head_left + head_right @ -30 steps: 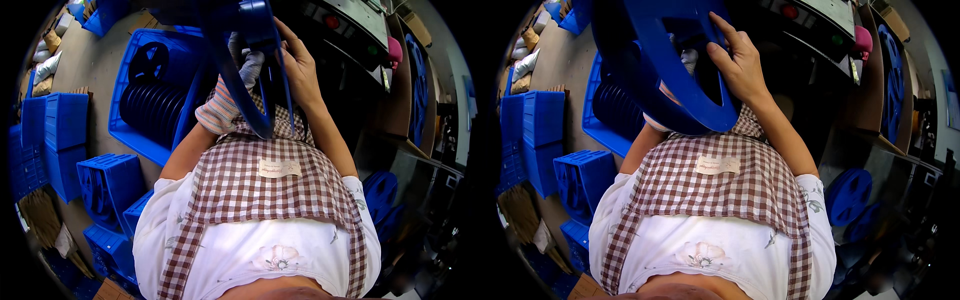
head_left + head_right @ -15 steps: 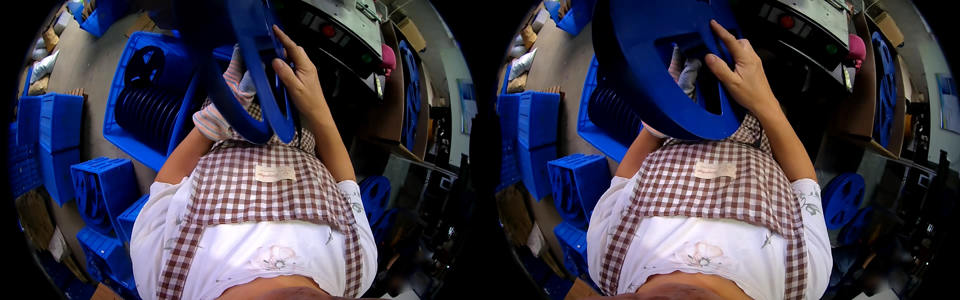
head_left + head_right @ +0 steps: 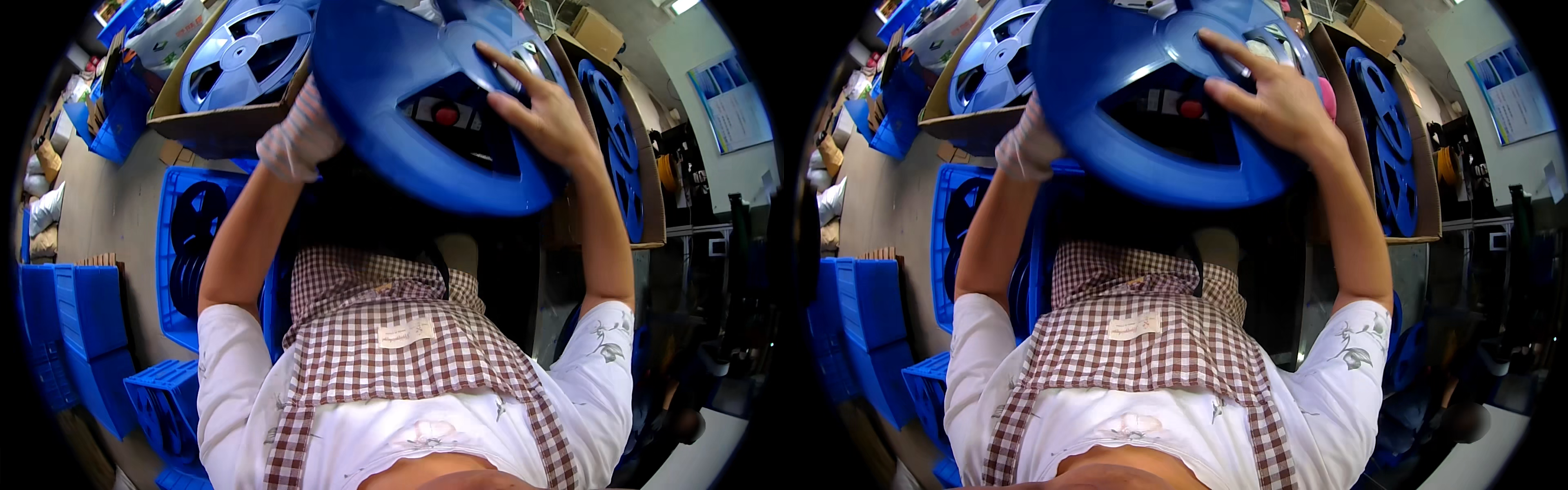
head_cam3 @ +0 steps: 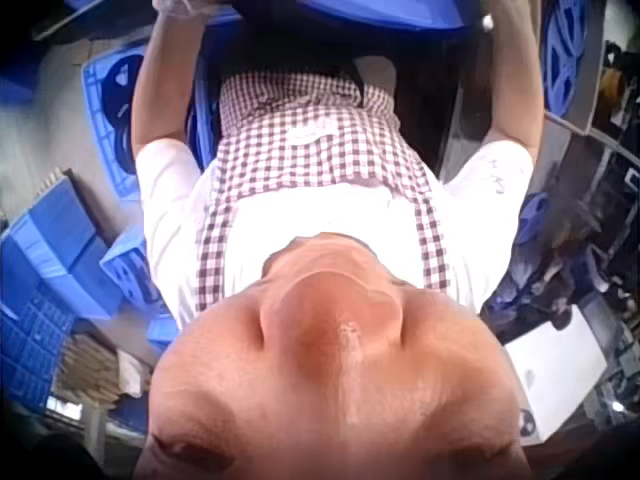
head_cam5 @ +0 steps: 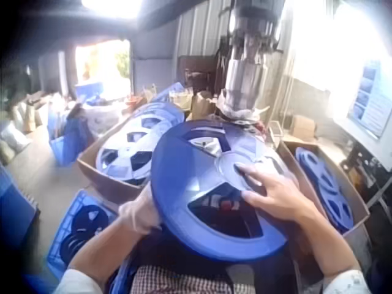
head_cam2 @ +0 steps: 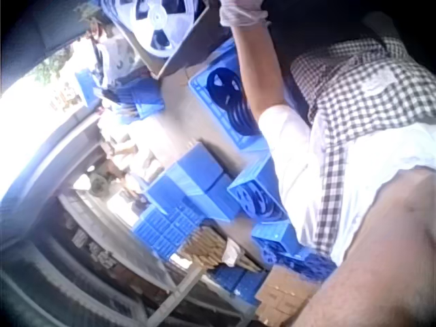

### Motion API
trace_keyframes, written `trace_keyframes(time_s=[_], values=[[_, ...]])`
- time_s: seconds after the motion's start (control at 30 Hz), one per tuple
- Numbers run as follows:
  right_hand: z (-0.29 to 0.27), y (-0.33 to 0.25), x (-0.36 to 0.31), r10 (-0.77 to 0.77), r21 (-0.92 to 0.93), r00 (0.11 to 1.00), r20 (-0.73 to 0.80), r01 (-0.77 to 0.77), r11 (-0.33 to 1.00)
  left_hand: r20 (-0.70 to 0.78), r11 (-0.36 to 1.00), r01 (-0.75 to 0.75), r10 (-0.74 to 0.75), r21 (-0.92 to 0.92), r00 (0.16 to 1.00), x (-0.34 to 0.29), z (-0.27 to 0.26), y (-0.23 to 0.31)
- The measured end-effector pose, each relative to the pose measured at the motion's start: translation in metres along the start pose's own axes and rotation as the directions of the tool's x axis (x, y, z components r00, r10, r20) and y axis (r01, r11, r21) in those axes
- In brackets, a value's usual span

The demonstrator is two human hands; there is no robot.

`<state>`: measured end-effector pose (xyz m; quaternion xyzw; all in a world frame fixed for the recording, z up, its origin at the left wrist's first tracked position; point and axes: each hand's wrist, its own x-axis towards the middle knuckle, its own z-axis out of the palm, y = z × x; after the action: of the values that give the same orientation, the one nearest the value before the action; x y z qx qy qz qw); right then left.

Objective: The person repeatedly picks blue plastic reels from a bin, places them on a machine, and then moves them to a cardboard box. The person wears gloves and uses both hands to handle the parts throughout the clip.

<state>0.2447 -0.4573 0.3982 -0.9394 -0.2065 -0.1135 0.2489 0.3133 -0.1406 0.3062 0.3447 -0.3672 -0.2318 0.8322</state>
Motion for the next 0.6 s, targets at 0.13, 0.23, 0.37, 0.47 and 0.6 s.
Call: trace_keyframes(time_s=[0.13, 0.23, 0.37, 0.47, 0.6], values=[[-0.007, 0.066, 0.084, 0.104, -0.269, 0.995, -0.011, -0.103, 0.958, -0.064, 0.986, -0.104, 0.113, 0.128, 0.991, 0.070, -0.063, 0.009], [-0.009, 0.049, 0.140, 0.258, -0.491, 0.965, 0.036, -0.208, 0.846, -0.301, 0.991, -0.129, 0.112, -0.037, 0.947, 0.106, -0.072, 0.013], [0.003, 0.114, 0.174, 0.254, -0.388, 0.966, 0.054, -0.214, 0.896, -0.192, 0.981, -0.139, 0.112, -0.135, 0.975, 0.139, -0.108, -0.005], [0.003, 0.080, 0.176, 0.341, -0.360, 0.934, 0.104, -0.284, 0.888, -0.323, 0.996, -0.080, 0.063, -0.038, 0.944, 0.132, -0.104, 0.000], [0.008, 0.089, 0.183, 0.273, -0.403, 0.957, 0.099, -0.212, 0.890, -0.492, 0.996, 0.019, 0.027, 0.089, 0.870, 0.128, -0.102, 0.003]])
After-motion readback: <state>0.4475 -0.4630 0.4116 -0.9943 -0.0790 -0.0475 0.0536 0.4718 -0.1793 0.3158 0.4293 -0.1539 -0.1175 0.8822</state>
